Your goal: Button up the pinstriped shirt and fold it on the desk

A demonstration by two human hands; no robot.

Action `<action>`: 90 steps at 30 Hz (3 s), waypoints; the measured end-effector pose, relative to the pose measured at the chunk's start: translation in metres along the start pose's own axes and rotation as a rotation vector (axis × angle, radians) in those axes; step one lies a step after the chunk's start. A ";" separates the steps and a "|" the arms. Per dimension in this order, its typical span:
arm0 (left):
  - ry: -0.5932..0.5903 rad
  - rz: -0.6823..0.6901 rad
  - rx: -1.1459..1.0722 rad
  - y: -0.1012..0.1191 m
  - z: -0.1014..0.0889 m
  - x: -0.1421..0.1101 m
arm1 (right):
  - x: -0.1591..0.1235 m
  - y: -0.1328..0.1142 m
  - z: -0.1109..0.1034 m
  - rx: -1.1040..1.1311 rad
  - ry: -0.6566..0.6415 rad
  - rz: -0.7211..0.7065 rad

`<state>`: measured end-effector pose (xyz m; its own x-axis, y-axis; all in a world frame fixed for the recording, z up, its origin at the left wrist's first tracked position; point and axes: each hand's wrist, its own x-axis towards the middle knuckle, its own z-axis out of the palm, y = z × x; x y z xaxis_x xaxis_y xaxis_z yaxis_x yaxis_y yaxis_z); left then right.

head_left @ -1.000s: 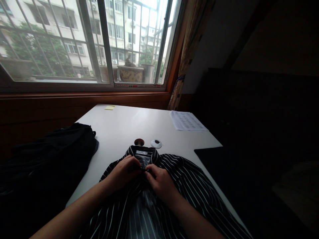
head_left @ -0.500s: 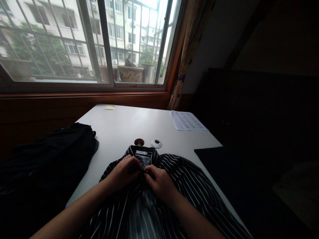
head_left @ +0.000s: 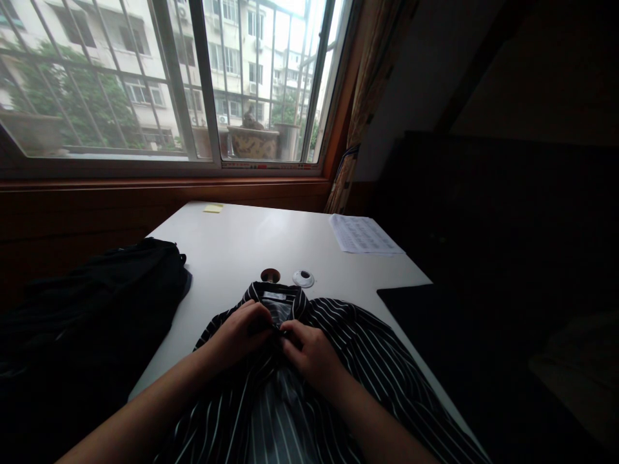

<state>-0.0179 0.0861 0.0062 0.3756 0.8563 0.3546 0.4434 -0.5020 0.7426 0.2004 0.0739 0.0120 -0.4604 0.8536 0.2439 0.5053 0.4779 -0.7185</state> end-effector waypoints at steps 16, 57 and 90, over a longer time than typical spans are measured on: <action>-0.022 -0.035 -0.031 0.001 -0.001 -0.001 | 0.002 0.004 0.003 0.009 0.015 0.005; -0.036 -0.050 -0.055 0.003 -0.002 0.000 | 0.000 0.002 0.001 0.035 0.012 0.033; -0.062 -0.044 -0.004 -0.003 -0.001 -0.001 | 0.001 0.001 -0.002 0.171 -0.008 -0.007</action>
<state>-0.0203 0.0871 0.0048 0.4056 0.8682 0.2860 0.4571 -0.4636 0.7590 0.2019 0.0757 0.0124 -0.4698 0.8481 0.2448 0.3707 0.4412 -0.8172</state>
